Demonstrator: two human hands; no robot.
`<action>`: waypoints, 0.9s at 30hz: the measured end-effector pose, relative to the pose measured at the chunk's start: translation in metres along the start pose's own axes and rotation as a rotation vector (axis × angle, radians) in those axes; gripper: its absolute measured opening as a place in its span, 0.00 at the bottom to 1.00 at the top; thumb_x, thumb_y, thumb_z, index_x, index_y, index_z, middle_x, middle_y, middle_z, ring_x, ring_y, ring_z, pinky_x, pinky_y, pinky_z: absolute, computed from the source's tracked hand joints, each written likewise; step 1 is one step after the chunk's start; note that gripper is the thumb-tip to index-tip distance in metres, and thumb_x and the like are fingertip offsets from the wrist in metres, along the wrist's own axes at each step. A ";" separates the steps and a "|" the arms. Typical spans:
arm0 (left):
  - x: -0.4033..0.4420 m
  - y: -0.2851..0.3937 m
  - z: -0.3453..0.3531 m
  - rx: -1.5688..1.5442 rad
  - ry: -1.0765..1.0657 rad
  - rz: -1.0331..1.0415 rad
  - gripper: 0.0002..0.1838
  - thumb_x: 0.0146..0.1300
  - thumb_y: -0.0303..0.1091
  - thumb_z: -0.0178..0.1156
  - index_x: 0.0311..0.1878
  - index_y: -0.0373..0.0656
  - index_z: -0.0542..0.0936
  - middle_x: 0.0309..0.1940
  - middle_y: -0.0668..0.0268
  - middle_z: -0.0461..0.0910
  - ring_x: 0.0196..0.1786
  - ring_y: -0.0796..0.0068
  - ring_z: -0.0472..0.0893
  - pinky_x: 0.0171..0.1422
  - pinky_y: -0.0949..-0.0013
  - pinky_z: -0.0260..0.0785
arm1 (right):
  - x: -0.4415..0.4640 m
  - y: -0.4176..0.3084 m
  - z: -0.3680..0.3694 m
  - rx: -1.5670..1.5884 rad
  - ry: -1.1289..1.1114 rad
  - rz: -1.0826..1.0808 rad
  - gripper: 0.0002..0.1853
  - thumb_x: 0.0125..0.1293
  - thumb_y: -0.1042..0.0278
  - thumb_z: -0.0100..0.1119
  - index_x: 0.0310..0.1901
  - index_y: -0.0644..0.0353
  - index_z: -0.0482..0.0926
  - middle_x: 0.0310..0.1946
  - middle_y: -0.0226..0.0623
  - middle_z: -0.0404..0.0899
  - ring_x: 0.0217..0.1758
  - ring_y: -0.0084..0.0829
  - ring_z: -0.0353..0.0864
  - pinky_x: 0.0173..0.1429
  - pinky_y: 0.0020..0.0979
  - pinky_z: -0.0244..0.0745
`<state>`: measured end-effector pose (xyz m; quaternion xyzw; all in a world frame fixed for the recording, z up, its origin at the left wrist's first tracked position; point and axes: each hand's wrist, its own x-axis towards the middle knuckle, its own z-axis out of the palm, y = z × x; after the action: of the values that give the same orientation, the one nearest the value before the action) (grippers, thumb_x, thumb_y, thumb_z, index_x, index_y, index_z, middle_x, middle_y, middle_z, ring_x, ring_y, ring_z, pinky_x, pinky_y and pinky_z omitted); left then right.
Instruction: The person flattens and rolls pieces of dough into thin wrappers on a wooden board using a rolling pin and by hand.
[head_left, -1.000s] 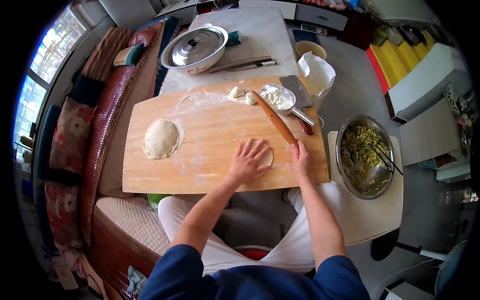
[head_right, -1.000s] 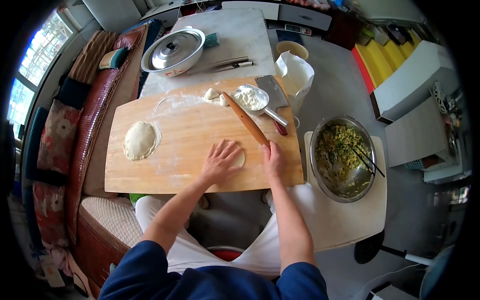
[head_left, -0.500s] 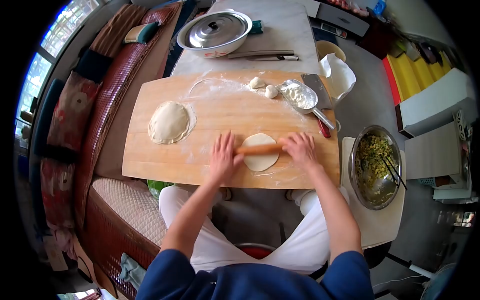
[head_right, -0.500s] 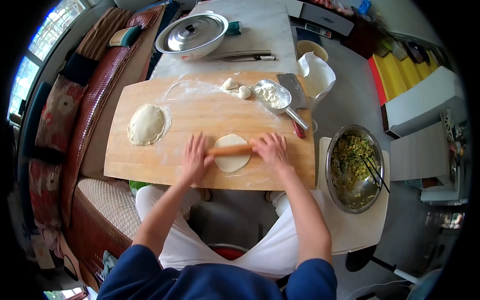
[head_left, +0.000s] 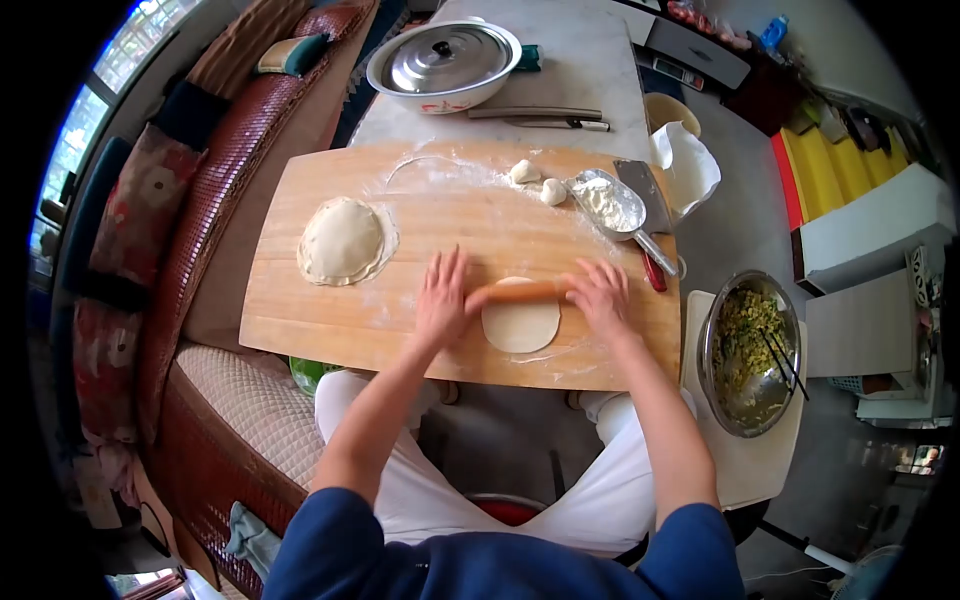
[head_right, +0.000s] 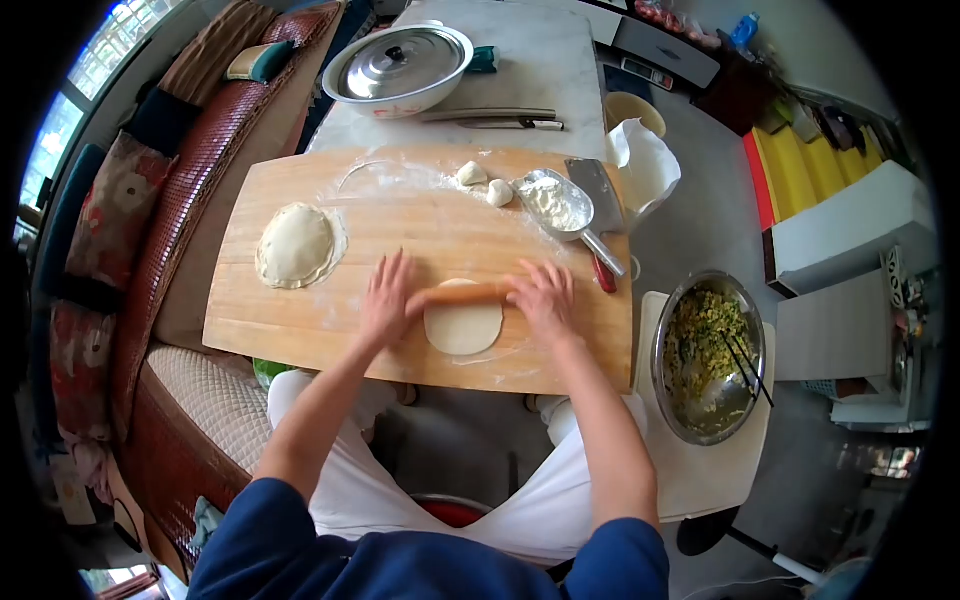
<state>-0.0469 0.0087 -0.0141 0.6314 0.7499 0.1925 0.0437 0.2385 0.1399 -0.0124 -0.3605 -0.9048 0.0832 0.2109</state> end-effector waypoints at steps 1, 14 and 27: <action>0.017 -0.007 0.006 -0.014 0.052 -0.047 0.44 0.66 0.55 0.61 0.78 0.41 0.59 0.79 0.55 0.57 0.79 0.47 0.56 0.81 0.48 0.51 | 0.004 0.005 0.009 0.031 0.009 0.024 0.16 0.61 0.56 0.70 0.52 0.39 0.86 0.65 0.28 0.76 0.73 0.43 0.65 0.77 0.52 0.55; -0.006 -0.001 0.004 -0.050 0.054 -0.092 0.45 0.64 0.56 0.63 0.78 0.44 0.60 0.81 0.55 0.53 0.81 0.44 0.53 0.81 0.44 0.48 | -0.001 -0.009 -0.001 0.002 -0.024 0.014 0.18 0.62 0.57 0.69 0.54 0.37 0.85 0.67 0.29 0.75 0.74 0.44 0.65 0.78 0.54 0.52; -0.036 0.019 0.000 0.035 -0.044 0.009 0.42 0.66 0.57 0.61 0.77 0.46 0.63 0.80 0.56 0.55 0.80 0.42 0.52 0.81 0.44 0.48 | -0.020 -0.006 -0.013 -0.007 -0.028 -0.032 0.19 0.58 0.57 0.72 0.53 0.38 0.85 0.66 0.28 0.75 0.75 0.45 0.64 0.78 0.56 0.53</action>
<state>-0.0222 -0.0231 -0.0137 0.6394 0.7493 0.1654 0.0484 0.2536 0.1218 -0.0053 -0.3455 -0.9135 0.0818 0.1984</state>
